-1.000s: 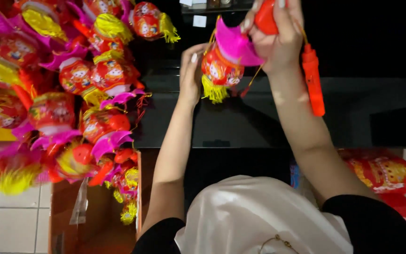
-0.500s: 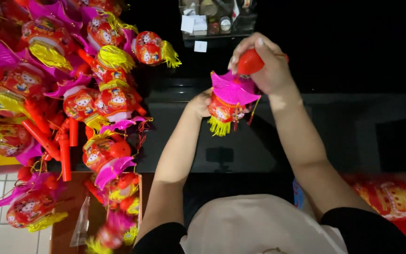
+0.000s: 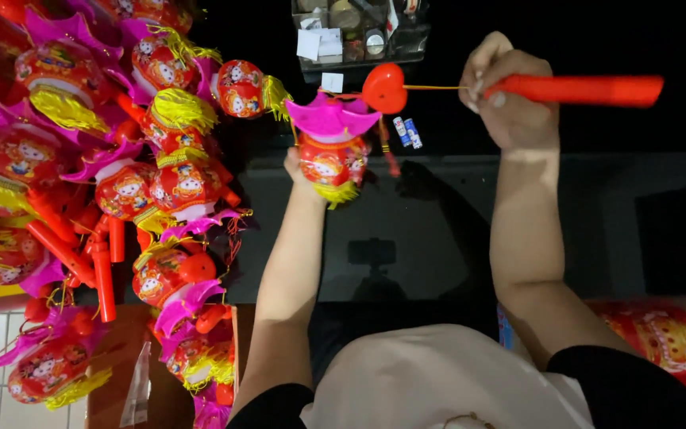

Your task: Assembling small decorative lanterns by attaching plastic handles and inserting light components into the lantern bodies.

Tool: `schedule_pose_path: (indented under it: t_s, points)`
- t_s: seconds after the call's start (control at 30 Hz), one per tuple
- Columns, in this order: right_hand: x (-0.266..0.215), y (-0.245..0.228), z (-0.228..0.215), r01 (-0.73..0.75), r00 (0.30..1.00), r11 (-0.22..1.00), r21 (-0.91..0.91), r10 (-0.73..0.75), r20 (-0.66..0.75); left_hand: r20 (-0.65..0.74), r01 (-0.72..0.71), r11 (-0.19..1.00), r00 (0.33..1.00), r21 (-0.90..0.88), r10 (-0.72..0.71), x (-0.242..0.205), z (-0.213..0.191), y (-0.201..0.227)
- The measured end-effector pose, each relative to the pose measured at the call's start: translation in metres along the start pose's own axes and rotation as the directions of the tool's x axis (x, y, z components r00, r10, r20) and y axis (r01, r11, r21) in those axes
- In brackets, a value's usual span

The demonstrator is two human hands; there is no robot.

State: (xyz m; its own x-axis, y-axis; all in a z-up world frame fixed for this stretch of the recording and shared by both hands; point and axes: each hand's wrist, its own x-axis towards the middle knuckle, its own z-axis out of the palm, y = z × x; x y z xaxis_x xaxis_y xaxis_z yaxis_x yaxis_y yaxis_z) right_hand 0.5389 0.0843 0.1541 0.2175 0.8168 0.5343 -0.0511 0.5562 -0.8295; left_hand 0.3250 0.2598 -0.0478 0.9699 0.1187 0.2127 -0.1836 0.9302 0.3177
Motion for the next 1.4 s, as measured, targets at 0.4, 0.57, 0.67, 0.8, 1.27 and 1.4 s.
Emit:
schedule_pose_path:
  t_s: [0.4, 0.57, 0.67, 0.8, 1.27, 1.4]
  points:
    - [0.0, -0.045, 0.038, -0.318, 0.945, 0.827, -0.464, 0.317, -0.082, -0.009, -0.016, 1.0, 1.0, -0.013, 0.016, -0.012, 0.024, 0.017]
    - [-0.003, -0.022, 0.046, -0.276, 0.931, 0.791, -0.546, 0.361, 0.052, -0.081, -0.017, 1.0, 0.997, -0.022, 0.015, -0.013, 0.045, 0.022]
    - [-0.015, 0.011, 0.044, -0.251, 0.892, 0.884, -0.393, 0.369, 0.26, -0.199, -0.103, 0.995, 0.975, -0.012, 0.099, -0.007, -0.006, 0.011]
    - [-0.063, 0.076, 0.035, -0.31, 0.897, 0.932, 0.188, 0.221, 0.384, 0.056, -0.201, 0.975, 0.979, 0.096, 0.197, 0.002, 0.005, 0.003]
    - [-0.088, 0.117, 0.037, -0.382, 0.908, 0.726, 0.572, 0.409, 0.087, -0.22, -0.03, 0.991, 0.974, 0.131, 0.059, -0.003, 0.006, 0.021]
    - [-0.091, 0.126, 0.023, -0.351, 0.913, 0.76, 0.547, 0.406, 0.021, -0.182, -0.049, 0.985, 0.98, 0.163, 0.079, -0.005, -0.007, 0.024]
